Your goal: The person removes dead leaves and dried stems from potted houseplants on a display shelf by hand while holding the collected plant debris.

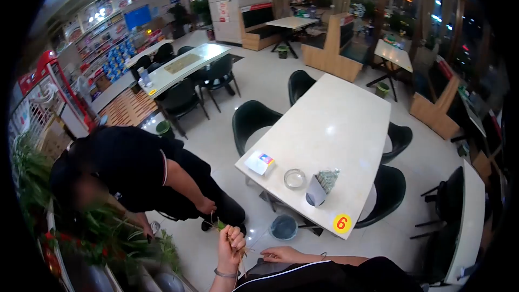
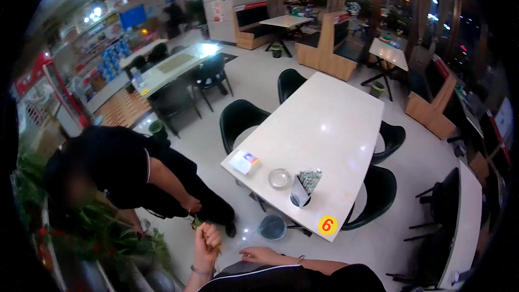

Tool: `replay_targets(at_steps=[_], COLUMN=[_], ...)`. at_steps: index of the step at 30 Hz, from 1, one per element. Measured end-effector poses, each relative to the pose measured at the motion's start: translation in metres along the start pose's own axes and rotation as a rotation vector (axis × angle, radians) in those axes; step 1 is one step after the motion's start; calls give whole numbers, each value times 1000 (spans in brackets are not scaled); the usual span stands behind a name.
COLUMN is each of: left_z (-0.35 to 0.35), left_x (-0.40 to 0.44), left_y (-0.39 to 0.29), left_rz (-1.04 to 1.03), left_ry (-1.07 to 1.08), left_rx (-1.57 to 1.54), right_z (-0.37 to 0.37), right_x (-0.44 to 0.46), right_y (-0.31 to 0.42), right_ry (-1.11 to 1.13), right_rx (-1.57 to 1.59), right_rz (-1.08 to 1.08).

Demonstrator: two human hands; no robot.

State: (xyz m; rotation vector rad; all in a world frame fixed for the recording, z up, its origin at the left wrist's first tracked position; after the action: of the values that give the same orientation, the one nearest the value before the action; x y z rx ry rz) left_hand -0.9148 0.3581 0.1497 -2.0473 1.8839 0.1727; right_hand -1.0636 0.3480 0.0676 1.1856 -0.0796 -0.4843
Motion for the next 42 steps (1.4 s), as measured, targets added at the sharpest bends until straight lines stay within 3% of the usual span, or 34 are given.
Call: replay_targets(at_steps=[5, 8, 26, 32, 42], left_z=[17, 26, 17, 14, 24], left_x=[7, 12, 26, 21, 8], left_y=[-23, -25, -10, -13, -34], left_rz=[38, 79, 274, 258, 176], left_ry=[-11, -8, 69, 3, 8], left_rx=[-7, 39, 165, 289, 230], right_z=[-17, -27, -30, -34, -36], right_x=[18, 25, 11, 21, 37], right_y=[-10, -18, -23, -24, -7], right_ry=[10, 30, -161, -156, -71], right_rx=[-149, -29, -1, -54, -55], right_rz=[-69, -130, -204, -206, -155])
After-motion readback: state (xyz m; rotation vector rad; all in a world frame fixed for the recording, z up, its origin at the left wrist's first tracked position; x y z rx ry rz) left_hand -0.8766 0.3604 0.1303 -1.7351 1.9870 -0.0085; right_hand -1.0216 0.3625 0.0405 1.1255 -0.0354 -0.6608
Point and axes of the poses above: each hand's wrist, its own x-axis towards the middle knuckle, its own z-axis out of the back of the hand, y = z × x, the point moved 6 cm from there along x, towards the middle knuckle, and after that the axes turned 3 degrees about -y, right-handed, at the moved point
